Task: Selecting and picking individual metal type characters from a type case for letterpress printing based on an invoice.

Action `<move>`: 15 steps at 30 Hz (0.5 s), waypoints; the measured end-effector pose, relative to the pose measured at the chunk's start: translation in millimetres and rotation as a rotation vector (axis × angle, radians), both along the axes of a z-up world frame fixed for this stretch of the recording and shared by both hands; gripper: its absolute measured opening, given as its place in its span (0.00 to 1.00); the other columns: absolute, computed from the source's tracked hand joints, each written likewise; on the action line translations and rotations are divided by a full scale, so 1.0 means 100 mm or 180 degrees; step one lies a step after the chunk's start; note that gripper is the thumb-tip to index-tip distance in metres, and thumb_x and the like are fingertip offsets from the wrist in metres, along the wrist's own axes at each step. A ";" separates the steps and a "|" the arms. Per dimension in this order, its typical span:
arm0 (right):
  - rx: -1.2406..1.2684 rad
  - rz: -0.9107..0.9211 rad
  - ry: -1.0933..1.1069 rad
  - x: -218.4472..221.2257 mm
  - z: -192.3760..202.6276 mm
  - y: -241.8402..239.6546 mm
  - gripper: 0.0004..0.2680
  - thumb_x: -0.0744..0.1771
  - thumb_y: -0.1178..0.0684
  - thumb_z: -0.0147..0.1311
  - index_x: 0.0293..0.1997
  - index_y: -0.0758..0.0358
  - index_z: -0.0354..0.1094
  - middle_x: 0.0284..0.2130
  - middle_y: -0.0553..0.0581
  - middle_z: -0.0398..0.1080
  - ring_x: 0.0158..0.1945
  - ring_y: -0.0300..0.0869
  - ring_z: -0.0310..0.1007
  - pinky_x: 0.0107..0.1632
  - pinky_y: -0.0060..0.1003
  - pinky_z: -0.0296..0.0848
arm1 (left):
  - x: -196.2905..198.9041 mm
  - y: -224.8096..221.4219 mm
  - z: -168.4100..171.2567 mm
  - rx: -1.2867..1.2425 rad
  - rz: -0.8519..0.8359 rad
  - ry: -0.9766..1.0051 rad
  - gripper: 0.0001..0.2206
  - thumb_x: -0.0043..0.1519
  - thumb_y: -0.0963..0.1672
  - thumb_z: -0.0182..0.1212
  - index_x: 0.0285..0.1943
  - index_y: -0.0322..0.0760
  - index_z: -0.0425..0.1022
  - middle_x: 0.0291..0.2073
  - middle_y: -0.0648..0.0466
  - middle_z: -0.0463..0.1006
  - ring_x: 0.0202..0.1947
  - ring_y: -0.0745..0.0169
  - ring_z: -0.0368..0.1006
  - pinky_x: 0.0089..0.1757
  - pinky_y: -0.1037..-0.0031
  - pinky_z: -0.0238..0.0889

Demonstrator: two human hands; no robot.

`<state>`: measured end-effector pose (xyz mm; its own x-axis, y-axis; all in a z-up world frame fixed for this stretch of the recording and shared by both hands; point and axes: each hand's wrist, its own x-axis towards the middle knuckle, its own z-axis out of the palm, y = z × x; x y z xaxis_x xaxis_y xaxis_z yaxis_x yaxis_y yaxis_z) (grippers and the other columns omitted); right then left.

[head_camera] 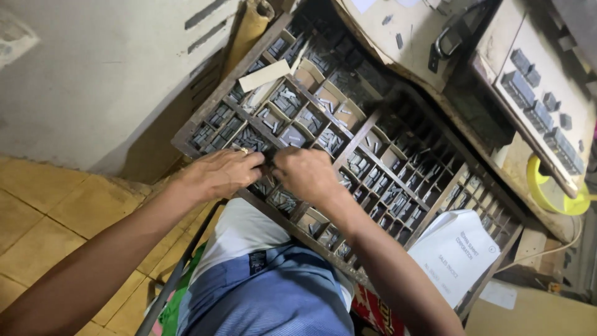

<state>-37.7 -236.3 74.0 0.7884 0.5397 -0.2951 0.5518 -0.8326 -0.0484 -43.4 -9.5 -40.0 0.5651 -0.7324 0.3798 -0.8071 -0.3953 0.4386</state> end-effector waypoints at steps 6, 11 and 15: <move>0.0291 -0.0038 -0.0230 0.09 -0.22 -0.09 0.06 0.64 0.44 0.57 0.31 0.50 0.72 0.26 0.51 0.76 0.34 0.52 0.81 0.38 0.47 0.80 | -0.03 0.03 -0.03 0.0395 0.0068 -0.0461 0.06 0.68 0.45 0.48 0.48 0.46 0.70 0.43 0.57 0.70 0.38 0.52 0.72 0.34 0.62 0.68; 0.1153 -0.1097 -0.0531 -0.10 -0.30 -0.46 0.08 0.63 0.42 0.61 0.36 0.49 0.69 0.25 0.56 0.73 0.35 0.56 0.79 0.38 0.54 0.78 | -0.05 0.04 -0.07 0.0466 0.0083 -0.0601 0.08 0.70 0.43 0.45 0.50 0.45 0.72 0.43 0.56 0.72 0.38 0.50 0.73 0.33 0.63 0.68; 0.1251 -0.1418 -0.0384 -0.34 0.02 -0.45 0.09 0.64 0.40 0.60 0.41 0.47 0.71 0.22 0.58 0.73 0.34 0.59 0.79 0.40 0.56 0.77 | -0.09 0.08 0.07 0.0617 0.0115 -0.0782 0.09 0.70 0.44 0.46 0.53 0.48 0.72 0.46 0.60 0.72 0.39 0.56 0.73 0.34 0.65 0.68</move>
